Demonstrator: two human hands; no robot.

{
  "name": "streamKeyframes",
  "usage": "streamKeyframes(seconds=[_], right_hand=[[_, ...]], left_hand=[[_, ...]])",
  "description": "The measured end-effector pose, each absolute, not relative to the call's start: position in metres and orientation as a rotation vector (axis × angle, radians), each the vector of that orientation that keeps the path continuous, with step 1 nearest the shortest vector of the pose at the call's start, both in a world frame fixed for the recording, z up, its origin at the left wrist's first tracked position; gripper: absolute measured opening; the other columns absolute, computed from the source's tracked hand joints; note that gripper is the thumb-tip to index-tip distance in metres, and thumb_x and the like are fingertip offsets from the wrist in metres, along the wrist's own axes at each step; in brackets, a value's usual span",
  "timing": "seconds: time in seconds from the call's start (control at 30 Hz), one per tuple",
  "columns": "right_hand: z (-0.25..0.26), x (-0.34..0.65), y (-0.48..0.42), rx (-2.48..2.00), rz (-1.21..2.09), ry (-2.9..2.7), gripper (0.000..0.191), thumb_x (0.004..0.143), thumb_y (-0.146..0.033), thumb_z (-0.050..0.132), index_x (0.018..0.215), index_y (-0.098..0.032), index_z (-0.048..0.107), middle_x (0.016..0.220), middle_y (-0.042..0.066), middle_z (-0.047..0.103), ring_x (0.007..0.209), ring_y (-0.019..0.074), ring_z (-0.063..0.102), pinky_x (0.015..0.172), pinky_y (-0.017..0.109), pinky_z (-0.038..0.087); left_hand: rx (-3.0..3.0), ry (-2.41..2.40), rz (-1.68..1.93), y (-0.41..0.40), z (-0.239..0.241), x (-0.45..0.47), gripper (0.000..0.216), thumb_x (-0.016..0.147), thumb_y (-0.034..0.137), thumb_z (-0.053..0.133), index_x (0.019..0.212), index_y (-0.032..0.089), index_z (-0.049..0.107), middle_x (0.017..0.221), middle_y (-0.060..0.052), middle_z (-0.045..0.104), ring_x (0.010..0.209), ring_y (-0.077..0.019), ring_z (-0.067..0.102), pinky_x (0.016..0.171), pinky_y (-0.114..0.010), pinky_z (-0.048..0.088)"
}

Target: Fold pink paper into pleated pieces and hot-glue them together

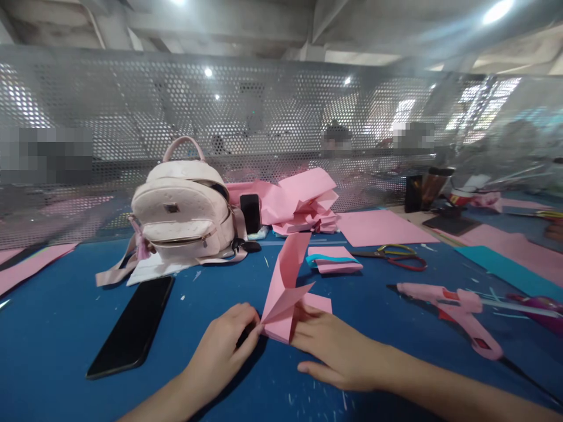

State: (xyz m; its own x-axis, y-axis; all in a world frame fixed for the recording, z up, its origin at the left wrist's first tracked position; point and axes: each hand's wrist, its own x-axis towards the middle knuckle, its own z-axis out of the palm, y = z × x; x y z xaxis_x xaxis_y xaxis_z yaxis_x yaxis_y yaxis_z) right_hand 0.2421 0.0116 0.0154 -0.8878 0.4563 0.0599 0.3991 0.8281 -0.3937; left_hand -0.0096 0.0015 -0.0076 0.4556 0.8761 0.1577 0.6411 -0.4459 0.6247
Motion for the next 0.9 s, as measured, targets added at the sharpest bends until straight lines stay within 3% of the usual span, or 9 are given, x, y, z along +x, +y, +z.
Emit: streamKeyframes(seconds=[0.2,0.37,0.9], right_hand=[[0.0112,0.2388,0.0147,-0.674,0.617,-2.882,0.051,0.097,-0.037,0.051,0.145,-0.023,0.043,0.139,0.009,0.056,0.136,0.0266,0.041,0.115,0.045,0.029],[0.0118,0.2348,0.0152,-0.666,0.577,-2.866,0.053,0.096,-0.042,0.054,0.145,-0.024,0.044,0.142,0.01,0.054,0.134,0.0271,0.043,0.117,0.048,0.023],[0.0144,0.2348,0.0118,-0.761,0.546,-2.846,0.062,0.094,-0.054,0.053,0.148,-0.027,0.038,0.15,0.01,0.044,0.142,0.0285,0.031,0.118,0.048,0.021]], left_hand=[[2.238,1.258,0.637,0.0006,-0.0054,-0.0094,0.024,0.1,0.031,0.039,0.082,0.022,0.05,0.084,0.0,0.057,0.081,-0.0184,0.053,0.072,-0.029,0.038],[2.259,1.257,0.646,0.0016,-0.0068,-0.0098,0.023,0.1,0.028,0.039,0.082,0.021,0.05,0.084,-0.001,0.057,0.08,-0.0186,0.052,0.073,-0.03,0.039],[2.251,1.246,0.656,0.0015,-0.0098,-0.0082,0.023,0.1,0.029,0.038,0.082,0.021,0.05,0.084,-0.001,0.057,0.08,-0.0178,0.053,0.072,-0.029,0.04]])
